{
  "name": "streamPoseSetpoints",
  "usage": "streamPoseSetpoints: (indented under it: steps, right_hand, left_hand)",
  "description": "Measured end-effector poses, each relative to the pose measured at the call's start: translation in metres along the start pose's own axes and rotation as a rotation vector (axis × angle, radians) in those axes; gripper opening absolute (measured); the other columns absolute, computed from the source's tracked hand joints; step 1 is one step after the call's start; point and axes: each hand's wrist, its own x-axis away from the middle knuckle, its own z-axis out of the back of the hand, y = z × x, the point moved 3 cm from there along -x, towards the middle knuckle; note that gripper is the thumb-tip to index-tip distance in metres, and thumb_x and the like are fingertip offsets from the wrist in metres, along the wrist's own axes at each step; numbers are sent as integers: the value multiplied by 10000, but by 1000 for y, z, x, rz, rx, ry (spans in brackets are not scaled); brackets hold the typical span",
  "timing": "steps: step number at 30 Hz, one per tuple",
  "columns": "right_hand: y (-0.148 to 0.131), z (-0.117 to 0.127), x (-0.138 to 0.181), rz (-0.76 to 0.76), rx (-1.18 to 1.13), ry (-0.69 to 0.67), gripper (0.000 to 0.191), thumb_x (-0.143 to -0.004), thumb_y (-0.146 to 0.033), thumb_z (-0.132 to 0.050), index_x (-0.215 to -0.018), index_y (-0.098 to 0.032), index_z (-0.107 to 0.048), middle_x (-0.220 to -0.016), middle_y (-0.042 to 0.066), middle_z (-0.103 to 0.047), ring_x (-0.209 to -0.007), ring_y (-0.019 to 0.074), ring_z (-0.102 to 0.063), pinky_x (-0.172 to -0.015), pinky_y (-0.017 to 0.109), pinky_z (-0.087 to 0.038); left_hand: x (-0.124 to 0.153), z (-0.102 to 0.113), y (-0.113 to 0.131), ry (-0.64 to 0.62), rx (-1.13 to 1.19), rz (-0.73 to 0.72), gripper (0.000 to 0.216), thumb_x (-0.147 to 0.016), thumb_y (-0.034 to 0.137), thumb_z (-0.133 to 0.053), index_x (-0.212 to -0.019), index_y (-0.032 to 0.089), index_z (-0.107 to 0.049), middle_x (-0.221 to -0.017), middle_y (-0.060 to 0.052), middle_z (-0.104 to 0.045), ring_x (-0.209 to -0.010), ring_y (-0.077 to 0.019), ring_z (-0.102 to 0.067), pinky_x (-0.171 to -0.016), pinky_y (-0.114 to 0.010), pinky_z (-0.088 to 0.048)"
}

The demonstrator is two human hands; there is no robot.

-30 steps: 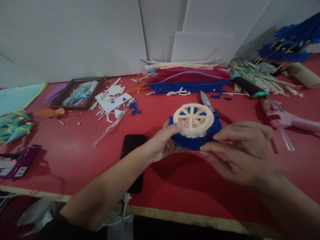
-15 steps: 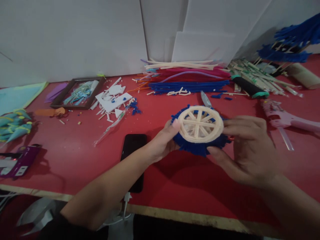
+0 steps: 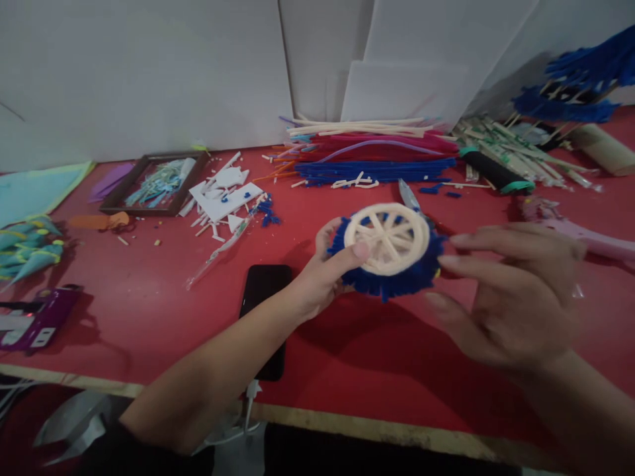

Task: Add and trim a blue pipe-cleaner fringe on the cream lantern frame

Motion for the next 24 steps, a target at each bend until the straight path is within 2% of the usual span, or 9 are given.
streamPoseSetpoints:
  steps: [2,7,12,18,21,24]
  right_hand:
    - [-7,-1,2,48,33,37,159,-896,-323,-764,-1027,-286,-682,-1068,53,-672,-949,246,-628,-833,443,-507]
    - [-17,-7,7,83,-3,-6,287,-798,-189,-862,-1008,-309,-708,-1107,25,-681,-1023,248,-607,-824,410,-520]
    - [-16,-10,7,81,57,-22,276,-809,-183,-854,-973,-310,-671,-1054,21,-691,-941,243,-659,-783,434,-548]
    - [-14,-13,5,71,56,50,214,-822,-224,-844,-916,-303,-669,-915,4,-695,-833,214,-684,-703,409,-566]
    - [-15,-14,4,80,64,40,201,-819,-218,-840,-880,-294,-665,-877,10,-691,-819,220,-684,-675,408,-555]
    - [-15,-13,5,80,46,47,210,-800,-203,-851,-873,-284,-671,-882,13,-683,-822,213,-677,-692,401,-549]
  left_hand:
    - [-2,0,-1,37,21,-48,1065,-527,613,-960,-1412,339,-435,-1226,-27,-703,-991,-240,-700,-736,-330,-575]
    - [-1,-3,-3,39,13,-67,1048,-510,627,-965,-1366,357,-424,-1254,-26,-685,-1015,-257,-707,-815,-392,-597]
    - [1,-3,-2,32,-9,-75,1029,-561,611,-955,-1390,348,-405,-1195,-32,-695,-1031,-274,-708,-834,-411,-595]
    - [1,-5,-1,21,38,-56,1092,-548,593,-973,-1413,340,-357,-1300,-68,-659,-1139,-309,-693,-926,-472,-596]
    - [2,-6,-1,23,29,-41,1127,-544,620,-963,-1434,338,-333,-1286,-75,-666,-1137,-320,-695,-904,-480,-603]
    - [1,-5,-2,22,-9,-25,1101,-556,667,-935,-1426,330,-351,-1222,-70,-698,-1055,-301,-722,-833,-440,-613]
